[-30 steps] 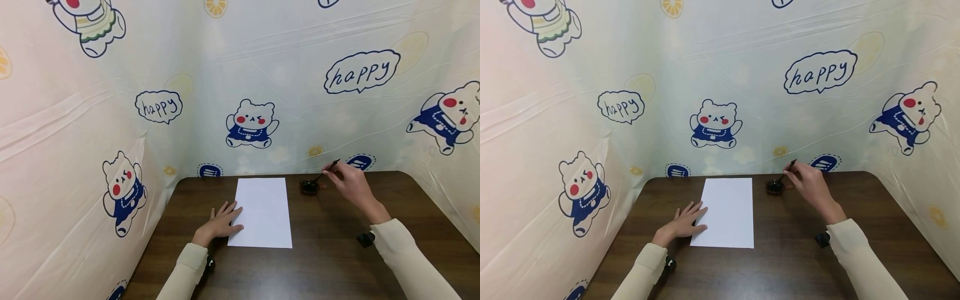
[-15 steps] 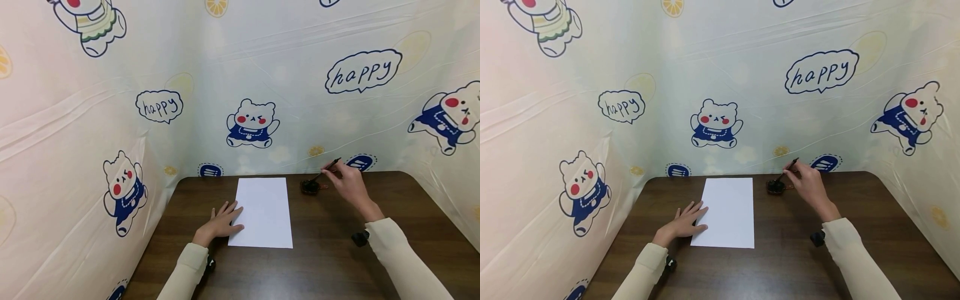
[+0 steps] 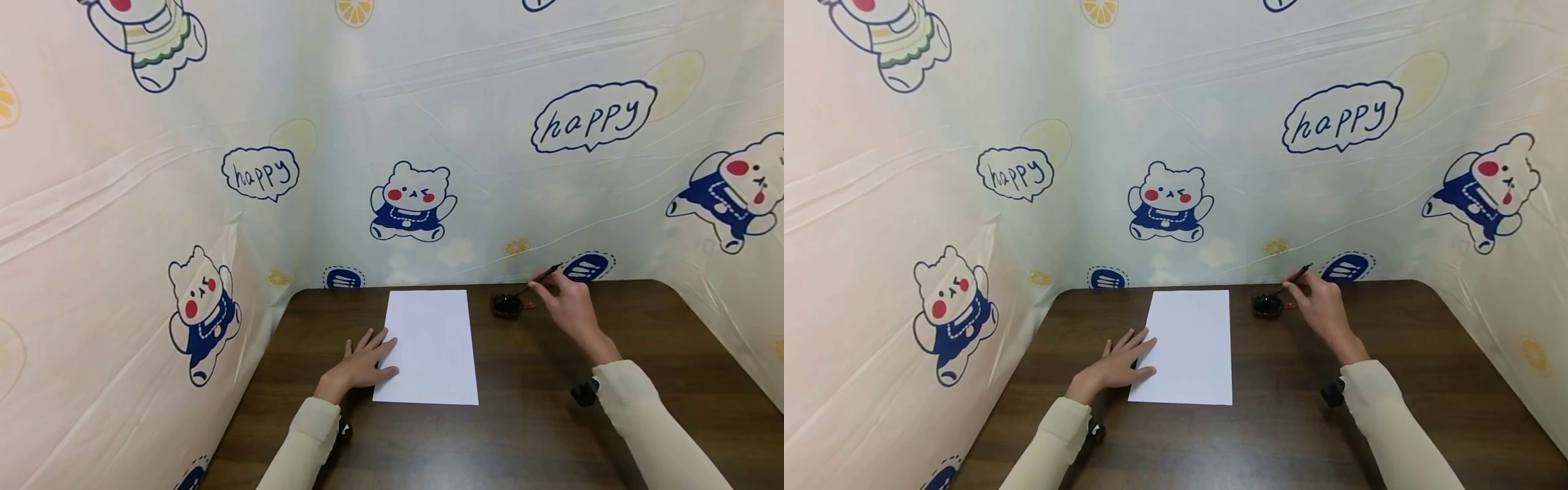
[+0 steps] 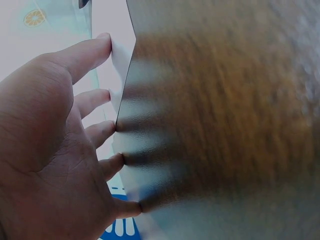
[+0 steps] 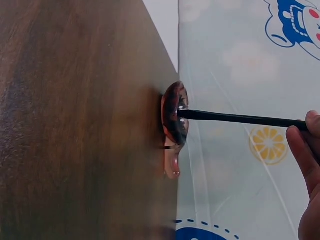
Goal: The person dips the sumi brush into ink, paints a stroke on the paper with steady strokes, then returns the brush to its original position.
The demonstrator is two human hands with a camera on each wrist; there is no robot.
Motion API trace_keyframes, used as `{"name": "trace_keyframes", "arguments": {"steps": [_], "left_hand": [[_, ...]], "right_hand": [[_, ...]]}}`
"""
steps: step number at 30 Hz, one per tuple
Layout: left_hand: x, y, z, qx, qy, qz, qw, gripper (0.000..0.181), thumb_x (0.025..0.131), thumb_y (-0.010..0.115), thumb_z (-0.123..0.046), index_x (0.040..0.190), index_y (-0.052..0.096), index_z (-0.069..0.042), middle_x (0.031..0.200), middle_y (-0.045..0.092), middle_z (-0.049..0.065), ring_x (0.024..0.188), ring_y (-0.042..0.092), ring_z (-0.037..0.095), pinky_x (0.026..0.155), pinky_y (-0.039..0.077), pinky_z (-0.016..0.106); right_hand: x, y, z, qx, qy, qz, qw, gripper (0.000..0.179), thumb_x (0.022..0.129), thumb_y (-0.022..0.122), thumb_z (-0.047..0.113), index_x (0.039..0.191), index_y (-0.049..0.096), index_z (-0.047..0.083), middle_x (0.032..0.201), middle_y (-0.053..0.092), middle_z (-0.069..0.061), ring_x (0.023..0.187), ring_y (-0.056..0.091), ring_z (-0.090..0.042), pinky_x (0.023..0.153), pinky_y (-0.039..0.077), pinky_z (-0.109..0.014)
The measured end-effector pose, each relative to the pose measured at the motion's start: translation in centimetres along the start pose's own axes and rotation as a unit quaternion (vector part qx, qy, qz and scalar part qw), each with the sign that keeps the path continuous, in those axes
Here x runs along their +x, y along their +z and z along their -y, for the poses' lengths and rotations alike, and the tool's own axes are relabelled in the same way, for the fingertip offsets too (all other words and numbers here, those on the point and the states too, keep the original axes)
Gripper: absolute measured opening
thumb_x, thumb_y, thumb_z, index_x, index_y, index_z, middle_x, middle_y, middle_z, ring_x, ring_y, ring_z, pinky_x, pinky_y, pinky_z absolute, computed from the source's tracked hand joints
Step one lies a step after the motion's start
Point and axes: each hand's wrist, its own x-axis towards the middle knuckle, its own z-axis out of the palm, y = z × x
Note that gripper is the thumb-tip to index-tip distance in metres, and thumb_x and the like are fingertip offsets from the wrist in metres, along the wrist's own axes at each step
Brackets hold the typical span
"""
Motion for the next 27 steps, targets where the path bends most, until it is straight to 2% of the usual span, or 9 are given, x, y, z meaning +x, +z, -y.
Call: {"name": "trace_keyframes", "arguments": {"steps": [6, 8, 10, 13, 14, 16, 20, 22, 27], "left_hand": [[-0.1, -0.1, -0.1, -0.004, 0.0, 0.001, 1.0, 0.074, 0.104, 0.061, -0.052, 0.167, 0.038, -0.021, 0.179, 0.02, 0.01, 0.166, 0.009, 0.044, 0.122, 0.002, 0.082], [-0.1, -0.1, -0.1, -0.007, -0.002, 0.0, 1.0, 0.077, 0.104, 0.062, -0.052, 0.168, 0.036, -0.018, 0.18, 0.02, 0.01, 0.166, 0.009, 0.043, 0.122, 0.002, 0.082], [0.0, 0.0, 0.0, -0.009, -0.006, -0.001, 0.9999, 0.08, 0.103, 0.063, -0.052, 0.168, 0.034, -0.016, 0.18, 0.019, 0.01, 0.167, 0.009, 0.043, 0.123, 0.001, 0.082], [0.2, 0.1, 0.1, -0.015, -0.01, 0.0, 0.9998, 0.083, 0.103, 0.063, -0.052, 0.169, 0.032, -0.013, 0.18, 0.018, 0.01, 0.167, 0.008, 0.043, 0.123, 0.0, 0.081], [0.2, 0.2, 0.1, -0.016, -0.011, 0.001, 0.9998, 0.083, 0.103, 0.063, -0.052, 0.169, 0.032, -0.012, 0.18, 0.018, 0.009, 0.167, 0.007, 0.042, 0.123, 0.0, 0.081], [0.1, 0.2, 0.0, -0.017, -0.014, 0.002, 0.9998, 0.083, 0.103, 0.063, -0.052, 0.169, 0.032, -0.012, 0.18, 0.018, 0.009, 0.167, 0.007, 0.042, 0.123, -0.001, 0.081], [0.0, 0.1, -0.1, -0.012, -0.016, 0.001, 0.9998, 0.084, 0.103, 0.063, -0.054, 0.169, 0.033, -0.012, 0.18, 0.019, 0.008, 0.167, 0.008, 0.041, 0.123, 0.0, 0.081], [0.1, 0.1, -0.1, -0.01, -0.015, 0.0, 0.9998, 0.084, 0.102, 0.064, -0.054, 0.168, 0.033, -0.012, 0.18, 0.019, 0.008, 0.167, 0.008, 0.041, 0.123, 0.001, 0.081], [0.1, 0.0, -0.1, -0.01, -0.015, 0.001, 0.9998, 0.084, 0.102, 0.063, -0.055, 0.169, 0.032, -0.013, 0.18, 0.018, 0.008, 0.167, 0.008, 0.041, 0.124, 0.0, 0.081]], "right_hand": [[-0.3, -0.1, -0.7, -0.011, 0.017, 0.003, 0.9998, 0.012, 0.096, 0.079, 0.007, 0.105, 0.074, 0.001, 0.095, 0.081, -0.017, 0.083, 0.078, -0.035, 0.074, 0.04, 0.004], [-0.3, -0.2, -0.8, -0.021, 0.022, 0.008, 0.9995, 0.011, 0.097, 0.079, 0.008, 0.104, 0.074, 0.001, 0.095, 0.081, -0.018, 0.082, 0.079, -0.035, 0.071, 0.052, -0.008], [-0.2, -0.5, -0.7, -0.028, 0.029, 0.015, 0.9991, 0.011, 0.097, 0.078, 0.009, 0.103, 0.075, 0.001, 0.094, 0.081, -0.019, 0.082, 0.078, -0.037, 0.069, 0.061, -0.027], [-0.2, -0.8, -0.5, -0.033, 0.046, 0.027, 0.998, 0.012, 0.099, 0.077, 0.012, 0.103, 0.076, 0.001, 0.095, 0.081, -0.021, 0.083, 0.078, -0.039, 0.069, 0.062, -0.05], [-0.1, -0.8, -0.4, -0.033, 0.051, 0.03, 0.9977, 0.012, 0.099, 0.077, 0.012, 0.103, 0.076, 0.001, 0.095, 0.081, -0.021, 0.084, 0.078, -0.039, 0.069, 0.062, -0.048], [-0.1, -1.0, -0.3, -0.03, 0.06, 0.034, 0.9972, 0.013, 0.1, 0.076, 0.013, 0.104, 0.077, 0.001, 0.095, 0.08, -0.021, 0.085, 0.078, -0.039, 0.069, 0.061, -0.032], [-0.1, -1.1, -0.2, -0.022, 0.063, 0.03, 0.9974, 0.012, 0.1, 0.077, 0.014, 0.104, 0.077, 0.002, 0.095, 0.08, -0.02, 0.084, 0.078, -0.037, 0.071, 0.043, -0.003], [0.0, -1.1, 0.0, -0.018, 0.059, 0.024, 0.9978, 0.012, 0.099, 0.077, 0.014, 0.103, 0.077, 0.003, 0.094, 0.08, -0.019, 0.083, 0.077, -0.036, 0.071, 0.038, 0.002], [0.2, -1.4, 0.3, -0.011, 0.054, 0.012, 0.9984, 0.011, 0.1, 0.077, 0.014, 0.102, 0.077, 0.003, 0.093, 0.08, -0.016, 0.082, 0.076, -0.034, 0.071, 0.039, 0.002]]}}
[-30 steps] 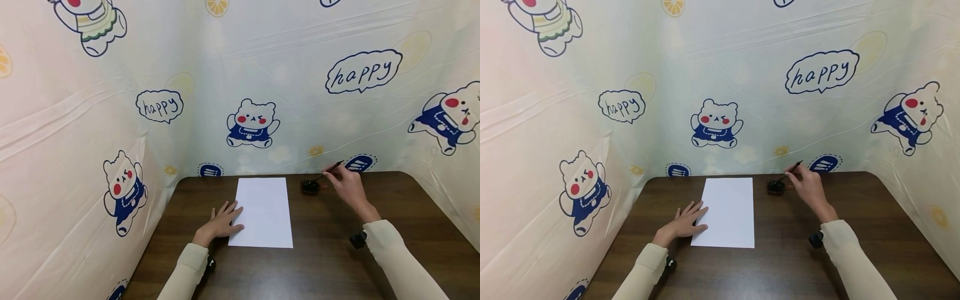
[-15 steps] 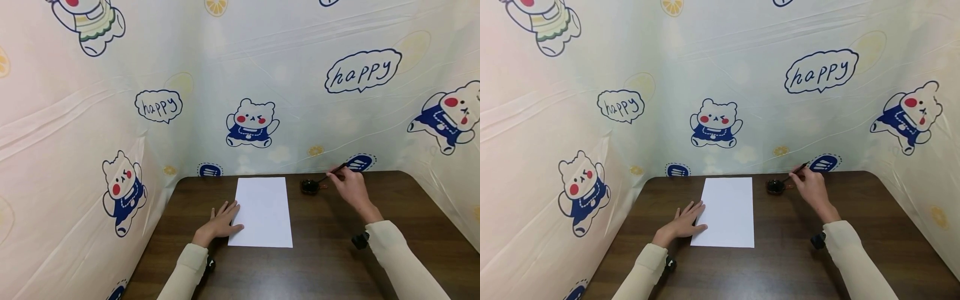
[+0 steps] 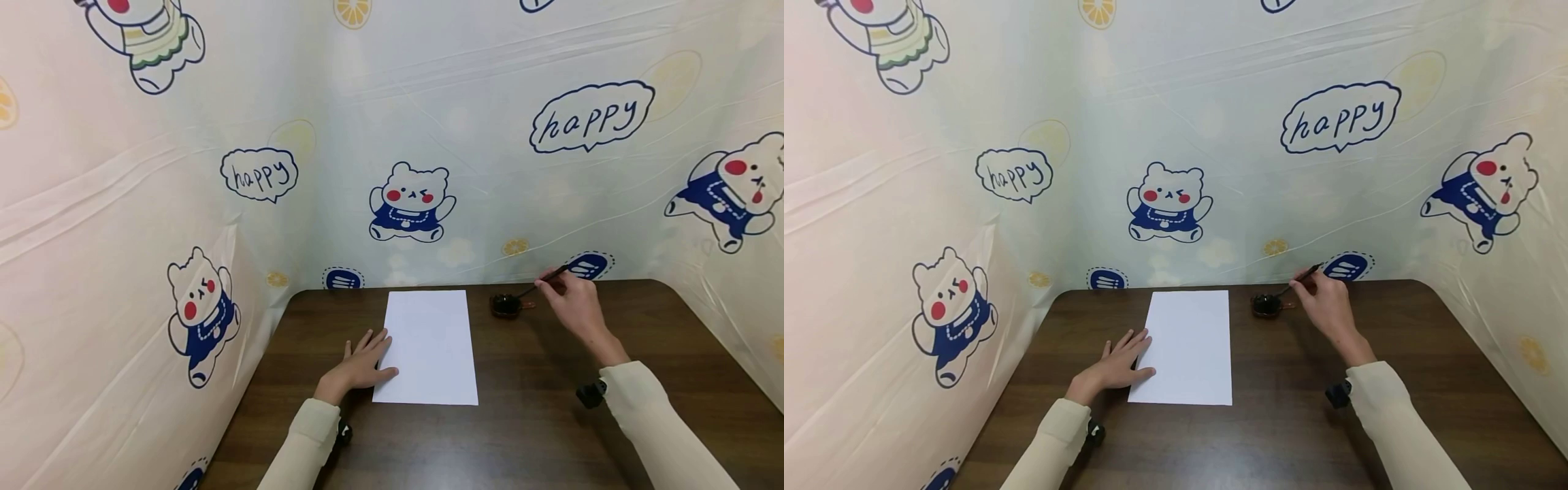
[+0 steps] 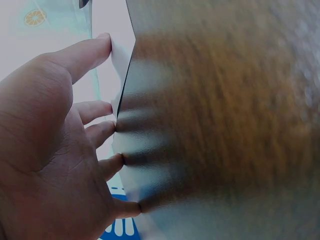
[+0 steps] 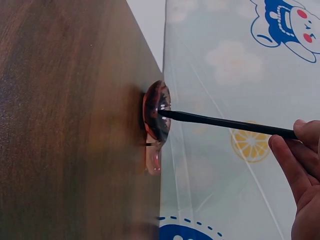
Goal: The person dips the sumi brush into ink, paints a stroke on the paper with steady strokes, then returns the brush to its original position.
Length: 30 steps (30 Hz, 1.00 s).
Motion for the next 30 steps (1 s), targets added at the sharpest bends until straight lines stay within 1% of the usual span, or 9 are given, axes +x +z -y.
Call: {"name": "trace_keyframes", "arguments": {"steps": [13, 15, 16, 18, 21, 23, 25, 27, 30], "left_hand": [[-0.1, 0.0, 0.0, -0.009, 0.002, 0.003, 1.0, 0.081, 0.104, 0.062, -0.05, 0.169, 0.031, -0.012, 0.18, 0.017, 0.009, 0.167, 0.006, 0.042, 0.123, -0.002, 0.081], [-0.1, -0.1, 0.0, -0.011, 0.003, 0.002, 0.9999, 0.081, 0.104, 0.062, -0.049, 0.169, 0.031, -0.012, 0.18, 0.017, 0.009, 0.167, 0.006, 0.043, 0.123, -0.003, 0.081], [-0.1, -0.1, 0.0, -0.009, 0.002, 0.003, 0.9999, 0.081, 0.104, 0.062, -0.049, 0.169, 0.031, -0.012, 0.18, 0.017, 0.009, 0.167, 0.005, 0.042, 0.123, -0.003, 0.08], [-0.1, -0.1, 0.0, -0.009, 0.004, 0.002, 0.9999, 0.082, 0.104, 0.061, -0.05, 0.169, 0.031, -0.012, 0.18, 0.017, 0.009, 0.167, 0.005, 0.042, 0.124, -0.003, 0.08], [-0.1, 0.0, 0.1, -0.008, 0.005, 0.003, 1.0, 0.082, 0.104, 0.061, -0.051, 0.169, 0.031, -0.012, 0.18, 0.017, 0.009, 0.167, 0.006, 0.042, 0.124, -0.003, 0.08], [-0.1, 0.0, 0.1, -0.006, 0.005, 0.001, 1.0, 0.082, 0.104, 0.061, -0.05, 0.169, 0.031, -0.012, 0.18, 0.017, 0.01, 0.167, 0.006, 0.043, 0.123, -0.003, 0.081], [-0.1, 0.0, 0.2, -0.005, 0.003, 0.001, 1.0, 0.082, 0.104, 0.061, -0.051, 0.169, 0.031, -0.012, 0.18, 0.017, 0.009, 0.167, 0.006, 0.042, 0.123, -0.003, 0.08], [-0.1, 0.0, 0.2, -0.001, 0.002, 0.003, 1.0, 0.082, 0.104, 0.061, -0.052, 0.169, 0.03, -0.013, 0.18, 0.017, 0.008, 0.167, 0.006, 0.041, 0.124, -0.002, 0.08], [0.0, -0.2, 0.1, 0.004, 0.001, 0.006, 1.0, 0.083, 0.104, 0.06, -0.055, 0.17, 0.03, -0.015, 0.181, 0.016, 0.006, 0.168, 0.005, 0.04, 0.124, -0.002, 0.08]], "right_hand": [[0.1, -0.4, 0.2, 0.01, 0.023, -0.001, 0.9997, 0.011, 0.101, 0.075, 0.014, 0.106, 0.075, 0.004, 0.098, 0.08, -0.017, 0.09, 0.076, -0.035, 0.076, 0.041, 0.003], [0.1, -0.4, 0.1, 0.012, 0.024, -0.002, 0.9996, 0.011, 0.101, 0.075, 0.014, 0.106, 0.075, 0.004, 0.099, 0.08, -0.017, 0.09, 0.076, -0.032, 0.076, 0.04, 0.003], [0.1, -0.4, 0.0, 0.013, 0.025, -0.002, 0.9996, 0.012, 0.101, 0.075, 0.014, 0.106, 0.075, 0.004, 0.099, 0.08, -0.017, 0.09, 0.077, -0.028, 0.076, 0.04, 0.003], [0.0, -0.3, -0.1, 0.013, 0.029, -0.001, 0.9995, 0.012, 0.101, 0.075, 0.015, 0.107, 0.075, 0.005, 0.099, 0.08, -0.016, 0.088, 0.074, -0.011, 0.076, 0.04, 0.003], [-0.2, -0.1, -0.4, 0.013, 0.038, 0.003, 0.9992, 0.012, 0.102, 0.075, 0.016, 0.107, 0.075, 0.005, 0.1, 0.08, -0.015, 0.087, 0.063, 0.013, 0.075, 0.041, 0.003], [-0.2, 0.1, -0.6, 0.011, 0.042, 0.006, 0.999, 0.013, 0.102, 0.074, 0.017, 0.107, 0.075, 0.005, 0.1, 0.08, -0.015, 0.087, 0.058, 0.018, 0.075, 0.041, 0.003], [-0.3, 0.2, -0.8, 0.01, 0.046, 0.009, 0.9988, 0.014, 0.102, 0.074, 0.017, 0.107, 0.075, 0.004, 0.1, 0.08, -0.016, 0.087, 0.065, 0.009, 0.075, 0.041, 0.003], [-0.4, 0.2, -0.9, 0.004, 0.048, 0.013, 0.9987, 0.014, 0.102, 0.074, 0.018, 0.106, 0.075, 0.004, 0.1, 0.079, -0.016, 0.087, 0.073, -0.008, 0.074, 0.041, 0.001], [-0.5, 0.1, -0.9, -0.004, 0.049, 0.019, 0.9986, 0.014, 0.102, 0.074, 0.018, 0.105, 0.075, 0.004, 0.099, 0.079, -0.018, 0.09, 0.078, -0.032, 0.073, 0.042, -0.003]]}}
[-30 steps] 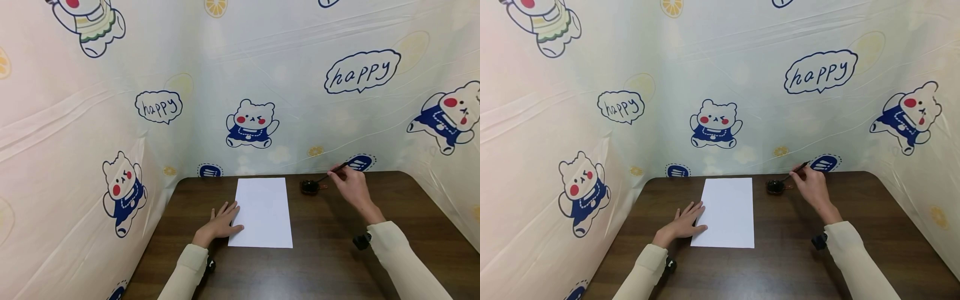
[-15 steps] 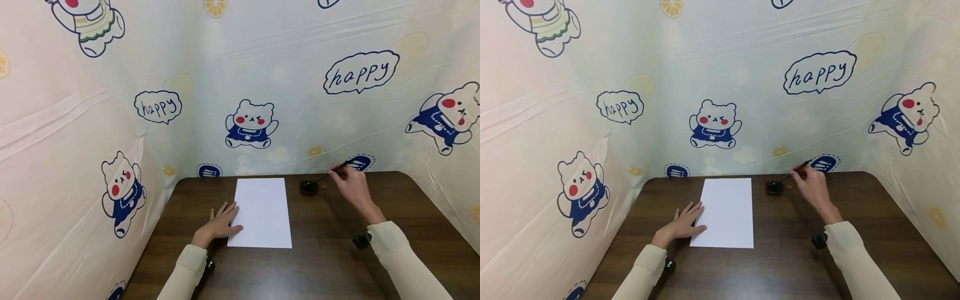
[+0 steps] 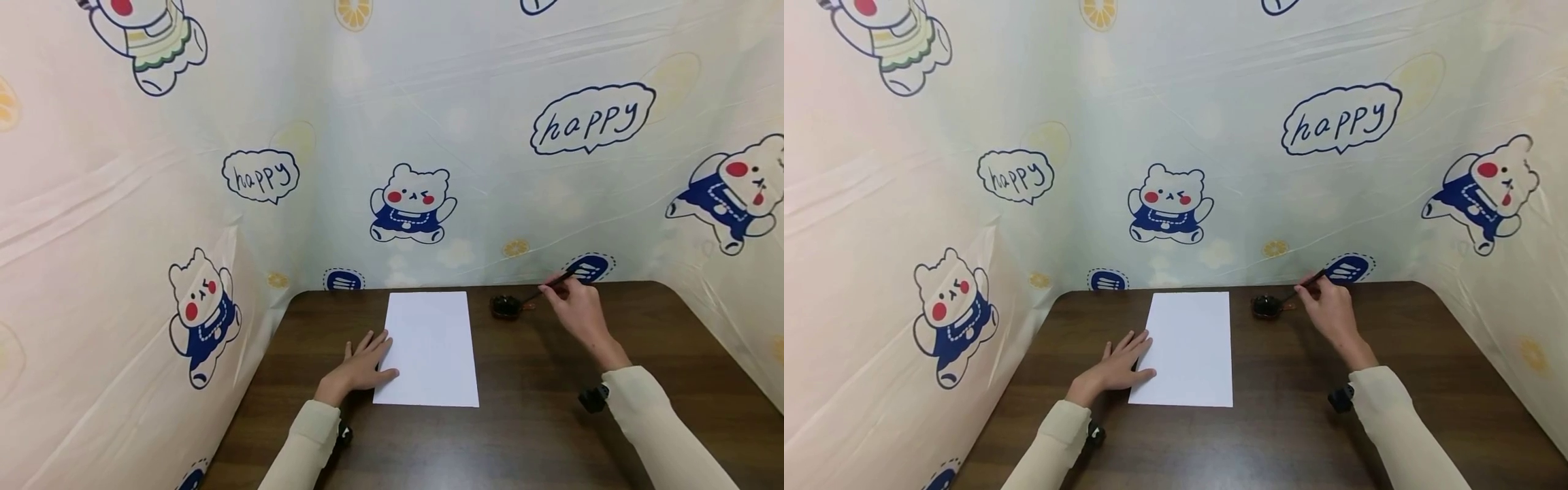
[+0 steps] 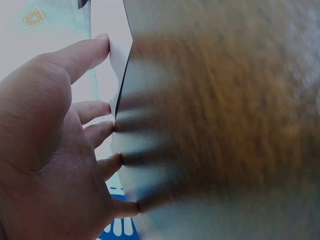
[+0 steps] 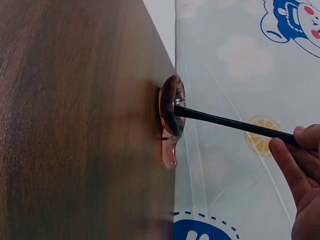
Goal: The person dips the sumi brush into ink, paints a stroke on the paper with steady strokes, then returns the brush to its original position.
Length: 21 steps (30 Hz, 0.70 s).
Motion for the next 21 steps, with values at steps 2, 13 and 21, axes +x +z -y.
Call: {"name": "trace_keyframes", "arguments": {"steps": [2, 13, 21], "left_hand": [[-0.02, 0.12, -0.05, 0.0, 0.001, 0.0, 1.0, 0.084, 0.103, 0.06, -0.056, 0.17, 0.03, -0.014, 0.181, 0.016, 0.006, 0.167, 0.006, 0.04, 0.124, -0.001, 0.08], [0.0, 0.25, -0.06, -0.004, 0.0, -0.007, 1.0, 0.085, 0.102, 0.061, -0.057, 0.169, 0.032, -0.014, 0.18, 0.018, 0.007, 0.167, 0.008, 0.041, 0.124, 0.0, 0.08], [0.0, 0.31, 0.0, -0.007, -0.002, -0.009, 0.9999, 0.085, 0.102, 0.062, -0.055, 0.169, 0.032, -0.013, 0.18, 0.018, 0.008, 0.167, 0.008, 0.041, 0.124, 0.0, 0.08]], "right_hand": [[-0.15, -0.15, 0.01, -0.004, 0.001, 0.005, 1.0, 0.014, 0.102, 0.074, 0.018, 0.105, 0.075, 0.004, 0.099, 0.079, -0.018, 0.091, 0.078, -0.037, 0.073, 0.043, -0.005], [-0.25, -0.18, 0.4, 0.007, -0.011, -0.006, 0.9999, 0.013, 0.101, 0.074, 0.015, 0.106, 0.074, 0.002, 0.099, 0.079, -0.019, 0.09, 0.077, -0.038, 0.074, 0.037, 0.005], [-0.26, -0.32, 0.46, 0.012, 0.001, -0.017, 0.9998, 0.011, 0.101, 0.074, 0.014, 0.106, 0.076, 0.004, 0.1, 0.079, -0.016, 0.082, 0.061, 0.015, 0.071, 0.042, 0.001]]}}
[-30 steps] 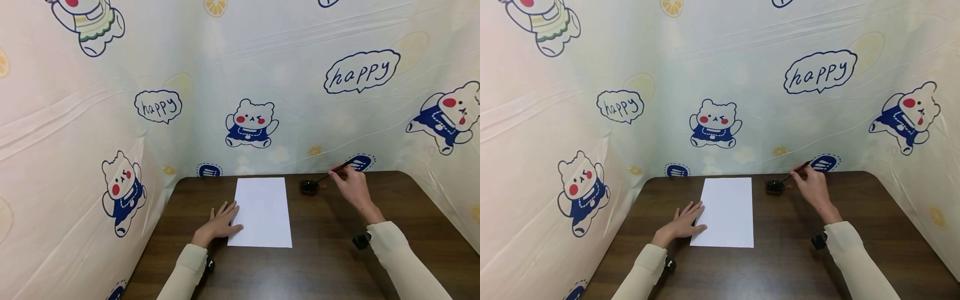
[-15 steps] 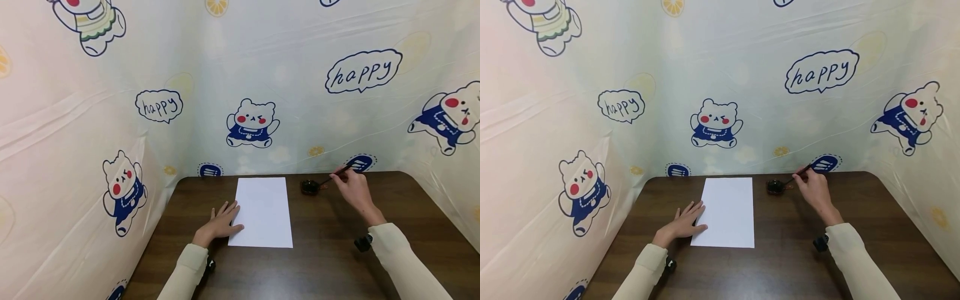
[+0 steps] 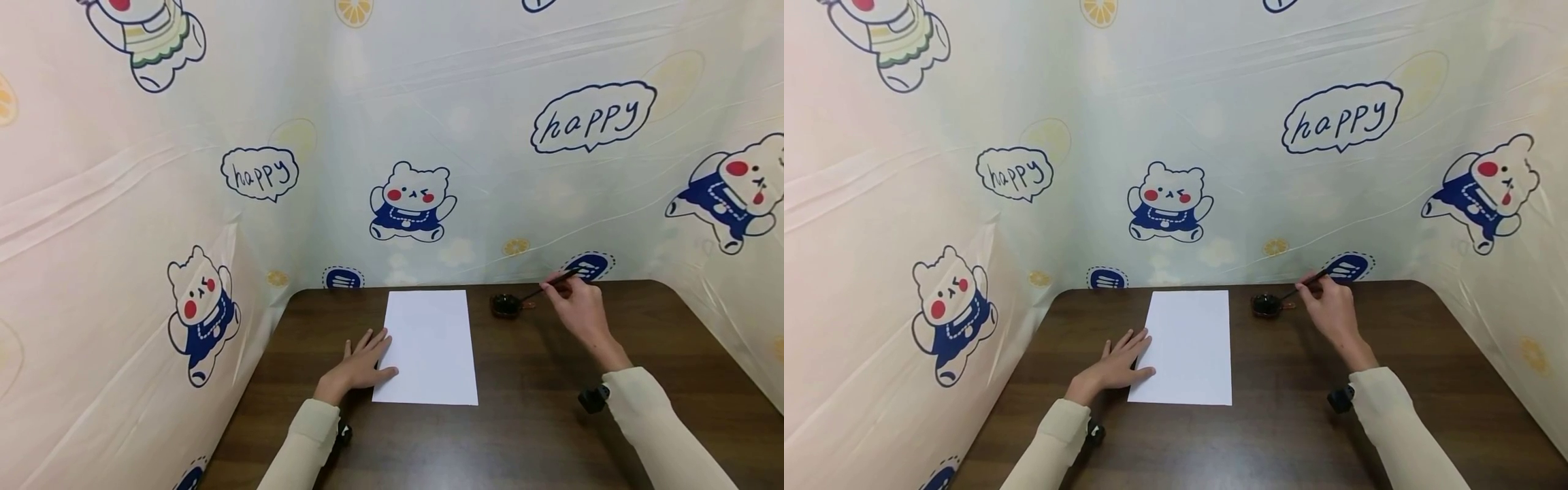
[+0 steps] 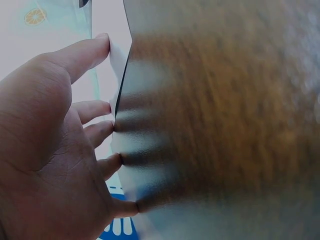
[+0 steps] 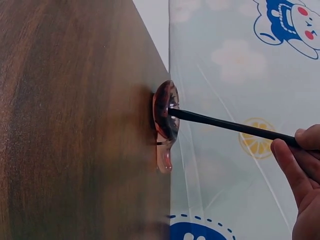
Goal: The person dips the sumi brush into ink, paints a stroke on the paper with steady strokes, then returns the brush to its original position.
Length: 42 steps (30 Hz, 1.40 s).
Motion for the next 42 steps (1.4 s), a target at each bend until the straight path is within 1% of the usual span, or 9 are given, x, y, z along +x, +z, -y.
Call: {"name": "trace_keyframes", "arguments": {"steps": [2, 4, 13, 17, 23, 26, 34, 42], "left_hand": [[-0.1, 0.0, -0.1, -0.002, 0.0, 0.001, 1.0, 0.084, 0.102, 0.062, -0.055, 0.169, 0.032, -0.014, 0.18, 0.018, 0.008, 0.167, 0.007, 0.041, 0.124, -0.001, 0.08], [-0.1, 0.0, -0.1, -0.001, 0.0, 0.001, 1.0, 0.084, 0.102, 0.062, -0.056, 0.169, 0.032, -0.014, 0.18, 0.018, 0.008, 0.167, 0.007, 0.041, 0.124, -0.001, 0.08], [0.0, 0.1, 0.1, 0.001, 0.0, 0.002, 1.0, 0.085, 0.102, 0.062, -0.056, 0.17, 0.031, -0.015, 0.18, 0.017, 0.006, 0.167, 0.007, 0.04, 0.124, -0.001, 0.08], [0.0, 0.1, 0.1, 0.002, -0.001, 0.004, 1.0, 0.084, 0.103, 0.06, -0.057, 0.17, 0.03, -0.016, 0.181, 0.016, 0.006, 0.168, 0.006, 0.04, 0.124, -0.001, 0.079], [0.0, 0.1, 0.1, 0.002, 0.0, 0.001, 1.0, 0.084, 0.103, 0.061, -0.056, 0.17, 0.031, -0.016, 0.181, 0.017, 0.006, 0.167, 0.006, 0.04, 0.124, -0.002, 0.08], [0.2, 0.2, 0.3, 0.007, -0.002, 0.002, 1.0, 0.084, 0.103, 0.061, -0.056, 0.17, 0.03, -0.016, 0.181, 0.016, 0.005, 0.168, 0.006, 0.039, 0.125, -0.002, 0.079], [0.1, 0.1, 0.2, 0.006, 0.002, 0.001, 1.0, 0.085, 0.102, 0.061, -0.056, 0.17, 0.03, -0.015, 0.181, 0.016, 0.007, 0.167, 0.006, 0.041, 0.124, -0.001, 0.08], [0.0, 0.1, 0.1, -0.004, 0.005, 0.003, 1.0, 0.084, 0.103, 0.06, -0.055, 0.17, 0.029, -0.013, 0.181, 0.016, 0.009, 0.167, 0.005, 0.042, 0.123, -0.005, 0.08]], "right_hand": [[0.0, -0.1, 0.0, 0.003, -0.001, -0.005, 1.0, 0.011, 0.101, 0.074, 0.013, 0.105, 0.076, 0.004, 0.099, 0.079, -0.016, 0.082, 0.052, 0.025, 0.07, 0.042, 0.001], [0.1, -0.2, 0.1, 0.009, -0.004, -0.011, 0.9999, 0.011, 0.101, 0.074, 0.013, 0.105, 0.076, 0.003, 0.098, 0.079, -0.017, 0.082, 0.05, 0.029, 0.07, 0.042, 0.001], [0.1, -0.7, -0.1, 0.028, -0.001, -0.029, 0.9992, 0.013, 0.102, 0.072, 0.012, 0.108, 0.074, 0.001, 0.094, 0.08, -0.019, 0.079, 0.053, 0.028, 0.067, 0.044, -0.001], [0.0, -0.8, -0.3, 0.038, 0.013, -0.037, 0.9985, 0.015, 0.102, 0.073, 0.012, 0.108, 0.074, -0.001, 0.094, 0.081, -0.021, 0.078, 0.055, 0.03, 0.067, 0.045, -0.001], [-0.3, -0.9, -0.9, 0.025, 0.041, -0.048, 0.9977, 0.015, 0.102, 0.074, 0.016, 0.103, 0.076, 0.001, 0.091, 0.082, -0.02, 0.073, 0.054, 0.032, 0.065, 0.043, -0.001], [-0.4, -0.9, -1.2, 0.027, 0.051, -0.049, 0.9971, 0.017, 0.102, 0.074, 0.018, 0.102, 0.076, 0.002, 0.091, 0.082, -0.02, 0.073, 0.055, 0.032, 0.066, 0.043, 0.0], [-0.8, -1.2, -1.7, 0.042, 0.054, -0.051, 0.9964, 0.018, 0.102, 0.074, 0.014, 0.107, 0.075, -0.003, 0.095, 0.081, -0.025, 0.075, 0.057, 0.03, 0.068, 0.045, 0.001], [-0.9, -1.6, -2.0, 0.04, 0.06, -0.057, 0.9957, 0.019, 0.102, 0.074, 0.016, 0.106, 0.075, -0.003, 0.095, 0.08, -0.026, 0.073, 0.056, 0.031, 0.066, 0.045, 0.001]]}}
